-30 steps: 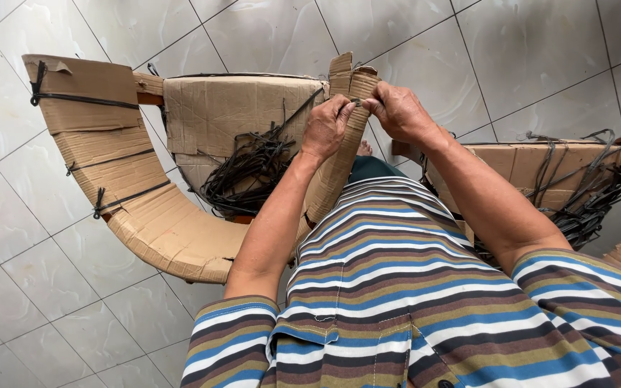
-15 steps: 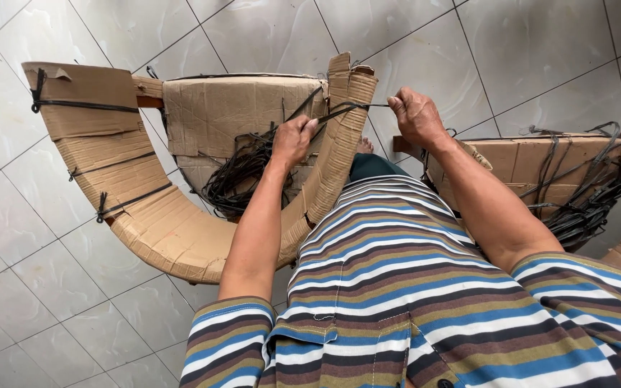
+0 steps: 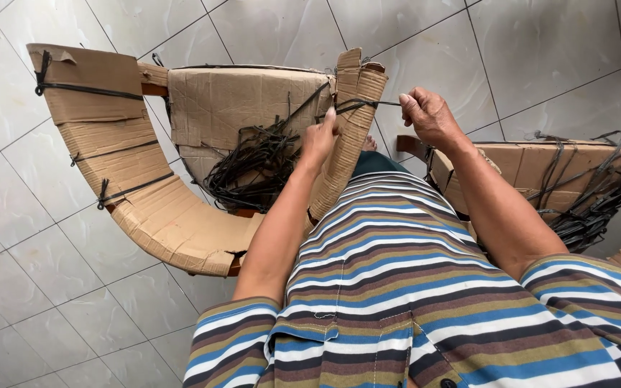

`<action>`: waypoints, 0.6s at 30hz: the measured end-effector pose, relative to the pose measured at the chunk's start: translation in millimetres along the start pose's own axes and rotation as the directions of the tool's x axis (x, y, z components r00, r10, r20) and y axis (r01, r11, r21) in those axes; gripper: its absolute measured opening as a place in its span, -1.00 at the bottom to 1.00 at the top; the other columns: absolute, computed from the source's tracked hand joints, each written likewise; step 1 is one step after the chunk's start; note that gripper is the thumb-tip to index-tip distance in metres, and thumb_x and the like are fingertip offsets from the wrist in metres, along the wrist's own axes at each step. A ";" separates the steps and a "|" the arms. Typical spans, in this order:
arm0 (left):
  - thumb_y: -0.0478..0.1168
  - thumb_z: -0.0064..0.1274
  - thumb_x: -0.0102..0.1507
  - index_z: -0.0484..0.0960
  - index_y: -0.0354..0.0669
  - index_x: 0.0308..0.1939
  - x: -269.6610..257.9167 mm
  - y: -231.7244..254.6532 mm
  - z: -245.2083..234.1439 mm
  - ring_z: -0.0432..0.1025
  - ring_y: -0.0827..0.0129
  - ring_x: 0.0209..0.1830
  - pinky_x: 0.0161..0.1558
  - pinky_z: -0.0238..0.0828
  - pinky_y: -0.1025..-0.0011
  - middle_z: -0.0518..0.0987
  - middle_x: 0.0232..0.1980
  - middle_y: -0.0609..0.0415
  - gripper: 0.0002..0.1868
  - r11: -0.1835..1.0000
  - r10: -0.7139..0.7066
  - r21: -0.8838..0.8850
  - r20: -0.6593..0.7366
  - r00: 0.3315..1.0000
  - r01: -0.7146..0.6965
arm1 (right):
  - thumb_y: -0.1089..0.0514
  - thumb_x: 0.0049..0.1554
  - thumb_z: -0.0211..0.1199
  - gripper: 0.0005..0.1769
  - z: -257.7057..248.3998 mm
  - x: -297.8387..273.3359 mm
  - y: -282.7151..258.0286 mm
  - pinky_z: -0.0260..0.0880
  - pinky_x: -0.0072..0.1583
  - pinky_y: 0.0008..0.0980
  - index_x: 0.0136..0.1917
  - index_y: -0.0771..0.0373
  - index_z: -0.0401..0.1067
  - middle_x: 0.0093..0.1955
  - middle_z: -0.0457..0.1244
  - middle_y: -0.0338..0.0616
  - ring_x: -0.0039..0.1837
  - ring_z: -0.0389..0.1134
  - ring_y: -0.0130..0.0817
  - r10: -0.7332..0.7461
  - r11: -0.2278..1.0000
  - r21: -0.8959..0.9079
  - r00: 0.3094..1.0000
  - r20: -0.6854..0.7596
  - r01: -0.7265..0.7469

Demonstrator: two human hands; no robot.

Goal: Wrapping a wooden furniture frame with protective cardboard and securing it with black plastic ties.

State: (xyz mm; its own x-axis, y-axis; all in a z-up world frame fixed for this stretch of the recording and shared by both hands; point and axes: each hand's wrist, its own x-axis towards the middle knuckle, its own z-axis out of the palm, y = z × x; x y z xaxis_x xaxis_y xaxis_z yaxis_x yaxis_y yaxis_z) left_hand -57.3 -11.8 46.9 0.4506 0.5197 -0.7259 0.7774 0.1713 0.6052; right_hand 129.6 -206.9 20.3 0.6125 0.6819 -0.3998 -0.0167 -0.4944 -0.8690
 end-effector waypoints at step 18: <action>-0.17 0.11 0.36 0.75 -0.13 -0.07 45.6 40.5 13.2 0.59 0.36 -0.63 -0.51 0.44 0.56 0.60 -0.57 0.04 -0.82 0.868 0.414 -0.316 0.034 0.910 -0.383 | -0.02 0.46 0.14 -0.62 8.6 -20.1 -12.0 0.36 -0.08 -0.15 -0.13 0.24 0.41 -0.33 0.28 0.04 -0.22 0.35 -0.02 -0.110 0.990 -0.101 0.991 -0.082 0.101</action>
State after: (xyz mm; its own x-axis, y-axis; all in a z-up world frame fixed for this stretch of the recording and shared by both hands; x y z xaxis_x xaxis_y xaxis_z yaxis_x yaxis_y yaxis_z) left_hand 0.6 7.7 34.1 0.7464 0.5154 -0.4210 0.3635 0.2142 0.9066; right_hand 110.7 -210.0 36.2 0.6734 0.6855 -0.2768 0.1253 -0.4749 -0.8711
